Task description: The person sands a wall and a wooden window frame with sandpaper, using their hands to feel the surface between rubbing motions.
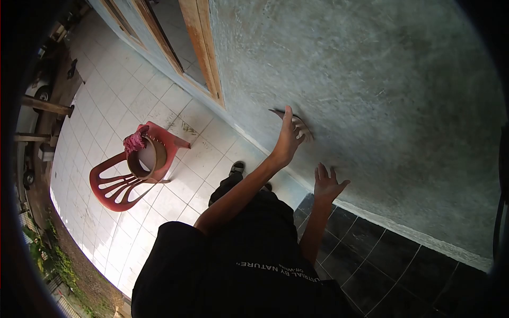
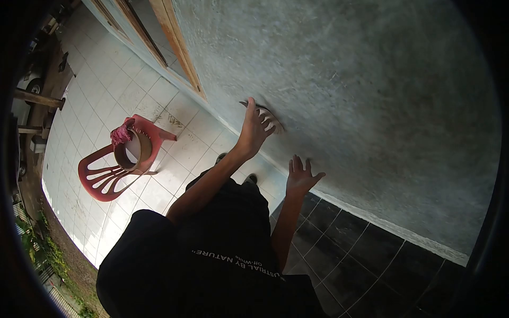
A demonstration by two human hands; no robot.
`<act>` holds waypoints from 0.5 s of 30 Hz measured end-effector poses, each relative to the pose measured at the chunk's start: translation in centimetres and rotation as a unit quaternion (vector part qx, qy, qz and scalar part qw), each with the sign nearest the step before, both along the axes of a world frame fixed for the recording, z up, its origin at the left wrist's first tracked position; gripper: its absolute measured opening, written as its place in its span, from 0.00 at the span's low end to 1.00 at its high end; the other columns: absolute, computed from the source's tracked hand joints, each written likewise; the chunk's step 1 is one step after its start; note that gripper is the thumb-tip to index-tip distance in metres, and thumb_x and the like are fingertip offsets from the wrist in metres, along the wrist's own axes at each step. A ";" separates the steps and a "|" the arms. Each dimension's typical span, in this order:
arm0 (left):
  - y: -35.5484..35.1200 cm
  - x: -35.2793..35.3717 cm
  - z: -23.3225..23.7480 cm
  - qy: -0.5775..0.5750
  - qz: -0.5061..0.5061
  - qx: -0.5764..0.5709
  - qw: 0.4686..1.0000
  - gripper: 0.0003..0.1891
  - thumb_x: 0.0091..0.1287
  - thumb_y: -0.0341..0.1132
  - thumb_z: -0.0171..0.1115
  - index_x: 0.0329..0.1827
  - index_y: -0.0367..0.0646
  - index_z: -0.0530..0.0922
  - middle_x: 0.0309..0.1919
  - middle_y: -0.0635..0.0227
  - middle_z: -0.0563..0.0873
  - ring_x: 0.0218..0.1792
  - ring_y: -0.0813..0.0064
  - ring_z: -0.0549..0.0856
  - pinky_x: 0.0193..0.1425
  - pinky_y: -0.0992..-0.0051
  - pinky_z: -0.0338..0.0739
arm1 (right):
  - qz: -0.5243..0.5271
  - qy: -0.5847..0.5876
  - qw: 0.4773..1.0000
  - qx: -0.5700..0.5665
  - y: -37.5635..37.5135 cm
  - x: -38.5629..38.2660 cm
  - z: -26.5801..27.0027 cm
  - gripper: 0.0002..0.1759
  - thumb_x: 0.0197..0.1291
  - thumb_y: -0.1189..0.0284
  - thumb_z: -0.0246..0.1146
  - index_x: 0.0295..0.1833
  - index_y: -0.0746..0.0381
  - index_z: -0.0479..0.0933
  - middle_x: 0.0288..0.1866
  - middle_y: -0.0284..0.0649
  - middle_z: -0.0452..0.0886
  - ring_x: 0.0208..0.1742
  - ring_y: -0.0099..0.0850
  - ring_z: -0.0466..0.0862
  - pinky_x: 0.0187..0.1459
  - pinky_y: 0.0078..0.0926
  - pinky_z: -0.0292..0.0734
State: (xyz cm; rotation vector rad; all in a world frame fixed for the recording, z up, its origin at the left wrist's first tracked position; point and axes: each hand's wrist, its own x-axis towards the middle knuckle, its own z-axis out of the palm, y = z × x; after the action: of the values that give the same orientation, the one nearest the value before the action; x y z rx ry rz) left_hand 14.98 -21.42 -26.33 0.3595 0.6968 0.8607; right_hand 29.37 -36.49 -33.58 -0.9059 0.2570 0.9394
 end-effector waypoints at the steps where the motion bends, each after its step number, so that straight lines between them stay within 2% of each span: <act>1: 0.0 0.4 -0.8 0.001 0.002 -0.001 1.000 0.64 0.54 0.79 0.45 0.73 0.33 0.28 0.72 0.45 0.46 0.73 0.50 0.51 0.73 0.54 0.49 | 0.017 -0.002 1.000 0.004 -0.3 0.3 -0.1 0.61 0.53 0.26 0.41 0.76 0.65 0.38 0.73 0.63 0.47 0.74 0.52 0.54 0.74 0.43 0.43; 2: 0.3 0.7 -2.1 0.004 -0.005 0.018 1.000 0.64 0.54 0.79 0.45 0.73 0.33 0.27 0.73 0.43 0.44 0.73 0.49 0.49 0.74 0.54 0.47 | 0.035 -0.005 0.999 0.009 -0.5 0.6 -0.1 0.61 0.53 0.26 0.41 0.76 0.65 0.38 0.74 0.63 0.46 0.74 0.51 0.54 0.74 0.43 0.43; 4: 0.3 0.7 -1.9 0.030 -0.002 0.032 0.999 0.64 0.54 0.79 0.42 0.72 0.34 0.25 0.73 0.40 0.36 0.75 0.48 0.42 0.75 0.53 0.41 | 0.042 0.001 0.999 0.006 -0.7 0.8 0.6 0.61 0.53 0.27 0.42 0.75 0.66 0.38 0.74 0.63 0.45 0.75 0.51 0.54 0.74 0.42 0.43; 6: -0.1 0.5 -1.6 0.031 -0.005 0.043 0.999 0.64 0.54 0.79 0.42 0.72 0.34 0.25 0.73 0.40 0.35 0.75 0.48 0.42 0.75 0.53 0.41 | 0.051 0.004 0.999 0.002 -1.0 1.0 1.3 0.62 0.53 0.27 0.42 0.75 0.66 0.38 0.74 0.62 0.45 0.75 0.50 0.53 0.74 0.41 0.43; 9: -1.4 0.9 2.0 0.058 0.000 0.063 0.996 0.63 0.55 0.79 0.40 0.72 0.34 0.25 0.73 0.41 0.34 0.75 0.49 0.40 0.75 0.53 0.40 | 0.071 0.011 0.997 0.005 -1.4 1.5 1.7 0.62 0.52 0.27 0.43 0.75 0.68 0.38 0.74 0.62 0.44 0.75 0.50 0.52 0.74 0.41 0.43; 11: -1.9 1.4 2.3 0.071 -0.012 0.132 0.989 0.61 0.56 0.78 0.39 0.73 0.35 0.26 0.73 0.41 0.33 0.75 0.49 0.38 0.76 0.53 0.38 | 0.098 0.007 0.995 0.009 -1.7 2.0 1.5 0.62 0.52 0.27 0.43 0.75 0.68 0.38 0.74 0.62 0.45 0.75 0.50 0.52 0.74 0.40 0.44; 15: -0.4 2.0 -2.8 0.140 0.029 0.119 0.983 0.56 0.60 0.75 0.37 0.74 0.38 0.28 0.74 0.47 0.33 0.75 0.49 0.36 0.76 0.53 0.38 | 0.107 0.021 0.994 0.006 -2.2 2.7 1.5 0.62 0.52 0.27 0.42 0.75 0.69 0.39 0.74 0.62 0.47 0.75 0.50 0.53 0.74 0.40 0.45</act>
State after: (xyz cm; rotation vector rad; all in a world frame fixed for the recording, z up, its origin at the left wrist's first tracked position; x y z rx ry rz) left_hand 17.01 -21.84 -29.12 0.6879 0.8681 0.9617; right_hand 32.02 -38.64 -32.09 -0.9160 0.1934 1.1584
